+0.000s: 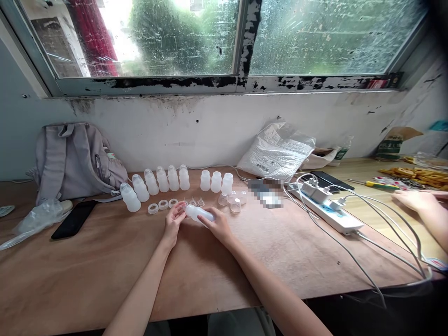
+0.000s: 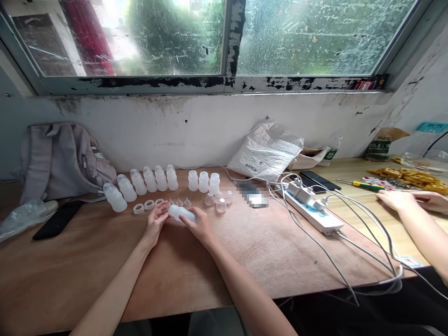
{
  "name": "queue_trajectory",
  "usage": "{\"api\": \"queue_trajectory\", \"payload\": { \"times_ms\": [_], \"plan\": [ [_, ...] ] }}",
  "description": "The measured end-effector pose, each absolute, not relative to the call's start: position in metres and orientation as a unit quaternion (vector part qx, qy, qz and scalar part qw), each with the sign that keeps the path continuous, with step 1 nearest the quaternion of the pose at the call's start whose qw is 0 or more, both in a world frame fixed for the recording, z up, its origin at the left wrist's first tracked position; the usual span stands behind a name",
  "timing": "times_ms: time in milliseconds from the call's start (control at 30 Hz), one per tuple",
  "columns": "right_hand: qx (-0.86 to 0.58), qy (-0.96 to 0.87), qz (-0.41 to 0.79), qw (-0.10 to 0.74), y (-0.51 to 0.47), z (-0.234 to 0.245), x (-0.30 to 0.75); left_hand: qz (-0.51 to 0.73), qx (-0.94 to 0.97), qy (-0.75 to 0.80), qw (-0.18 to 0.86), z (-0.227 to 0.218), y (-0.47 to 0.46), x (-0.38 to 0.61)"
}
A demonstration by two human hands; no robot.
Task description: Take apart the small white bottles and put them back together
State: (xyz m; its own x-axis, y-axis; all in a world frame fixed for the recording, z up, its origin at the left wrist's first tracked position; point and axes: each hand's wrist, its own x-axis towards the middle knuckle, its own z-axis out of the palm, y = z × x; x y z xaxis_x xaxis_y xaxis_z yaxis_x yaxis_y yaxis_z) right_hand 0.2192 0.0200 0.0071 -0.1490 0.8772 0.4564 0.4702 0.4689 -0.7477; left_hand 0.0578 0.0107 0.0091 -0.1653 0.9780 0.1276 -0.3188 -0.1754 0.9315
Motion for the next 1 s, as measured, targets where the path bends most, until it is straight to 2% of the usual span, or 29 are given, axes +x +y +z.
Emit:
{"api": "queue_trajectory", "payload": {
  "times_ms": [267,1000],
  "plan": [
    [-0.446,-0.743,0.212,0.452,0.014,0.011,0.219,0.691,0.303,0.373,0.540,0.005,0.013,0.055],
    [-0.446,-0.757,0.186,0.440,0.014,0.011,0.220,0.672,0.277,0.396,0.562,0.000,0.018,0.051]
  ]
}}
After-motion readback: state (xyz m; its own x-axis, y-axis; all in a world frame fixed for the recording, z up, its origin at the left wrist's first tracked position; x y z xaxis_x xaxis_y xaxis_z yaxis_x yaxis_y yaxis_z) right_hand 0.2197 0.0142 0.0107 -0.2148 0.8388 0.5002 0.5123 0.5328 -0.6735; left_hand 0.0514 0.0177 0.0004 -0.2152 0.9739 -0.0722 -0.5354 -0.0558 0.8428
